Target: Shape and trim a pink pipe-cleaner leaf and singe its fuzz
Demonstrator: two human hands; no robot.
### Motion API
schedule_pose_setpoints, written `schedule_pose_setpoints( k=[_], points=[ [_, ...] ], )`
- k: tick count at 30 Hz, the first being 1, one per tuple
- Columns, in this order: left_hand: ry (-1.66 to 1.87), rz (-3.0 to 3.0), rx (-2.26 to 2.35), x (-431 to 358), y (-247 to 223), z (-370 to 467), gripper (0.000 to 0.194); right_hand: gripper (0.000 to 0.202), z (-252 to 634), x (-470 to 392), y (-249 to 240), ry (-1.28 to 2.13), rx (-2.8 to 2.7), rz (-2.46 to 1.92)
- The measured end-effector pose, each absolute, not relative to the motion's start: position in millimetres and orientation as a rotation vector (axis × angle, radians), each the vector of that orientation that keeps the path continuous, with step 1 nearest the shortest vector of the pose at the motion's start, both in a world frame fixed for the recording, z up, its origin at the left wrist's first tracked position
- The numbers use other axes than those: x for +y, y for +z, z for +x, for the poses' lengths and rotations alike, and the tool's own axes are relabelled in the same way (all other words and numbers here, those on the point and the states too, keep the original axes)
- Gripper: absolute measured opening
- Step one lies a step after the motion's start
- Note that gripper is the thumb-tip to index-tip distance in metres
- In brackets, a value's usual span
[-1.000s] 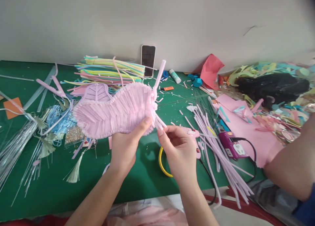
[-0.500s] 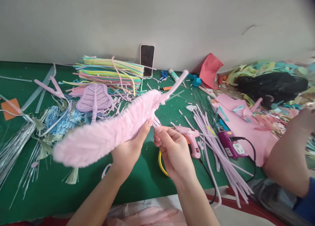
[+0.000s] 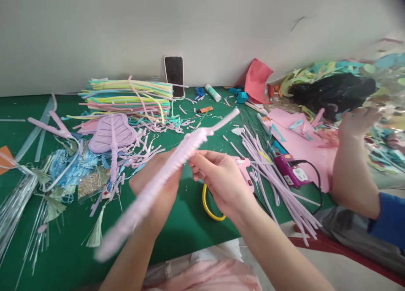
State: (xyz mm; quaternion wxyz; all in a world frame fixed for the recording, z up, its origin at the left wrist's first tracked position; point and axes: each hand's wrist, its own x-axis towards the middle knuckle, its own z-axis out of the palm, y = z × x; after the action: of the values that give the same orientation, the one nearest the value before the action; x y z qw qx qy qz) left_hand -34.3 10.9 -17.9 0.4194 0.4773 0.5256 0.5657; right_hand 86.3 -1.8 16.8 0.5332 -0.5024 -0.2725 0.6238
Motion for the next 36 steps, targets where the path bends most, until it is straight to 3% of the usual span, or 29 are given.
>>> schedule_pose_setpoints(
  k=[3,8,18,24,36],
  points=[
    [1.438,0.963,1.276,13.0,-5.6,-33.4,0.029,0.026,94.4,-9.6,26.1,1.399,-0.671,-1.235],
    [1.41,0.665,1.19,16.5,3.6,-32.1,0.019,0.026,99.1,-26.7,16.3,1.091,-0.726,-1.333],
    [1.275,0.68,1.235,8.8,8.3,-29.3,0.021,0.027,90.6,-18.7,8.2,1.174,-0.802,-1.285],
    [1.278,0.696,1.171,8.8,9.2,-27.1,0.024,0.027,95.2,-12.3,10.6,1.42,-0.749,-1.179],
    [1.273,0.665,1.051,9.4,5.2,-24.6,0.024,0.028,106.3,-8.0,3.9,1.474,-0.847,-1.195]
  ],
)
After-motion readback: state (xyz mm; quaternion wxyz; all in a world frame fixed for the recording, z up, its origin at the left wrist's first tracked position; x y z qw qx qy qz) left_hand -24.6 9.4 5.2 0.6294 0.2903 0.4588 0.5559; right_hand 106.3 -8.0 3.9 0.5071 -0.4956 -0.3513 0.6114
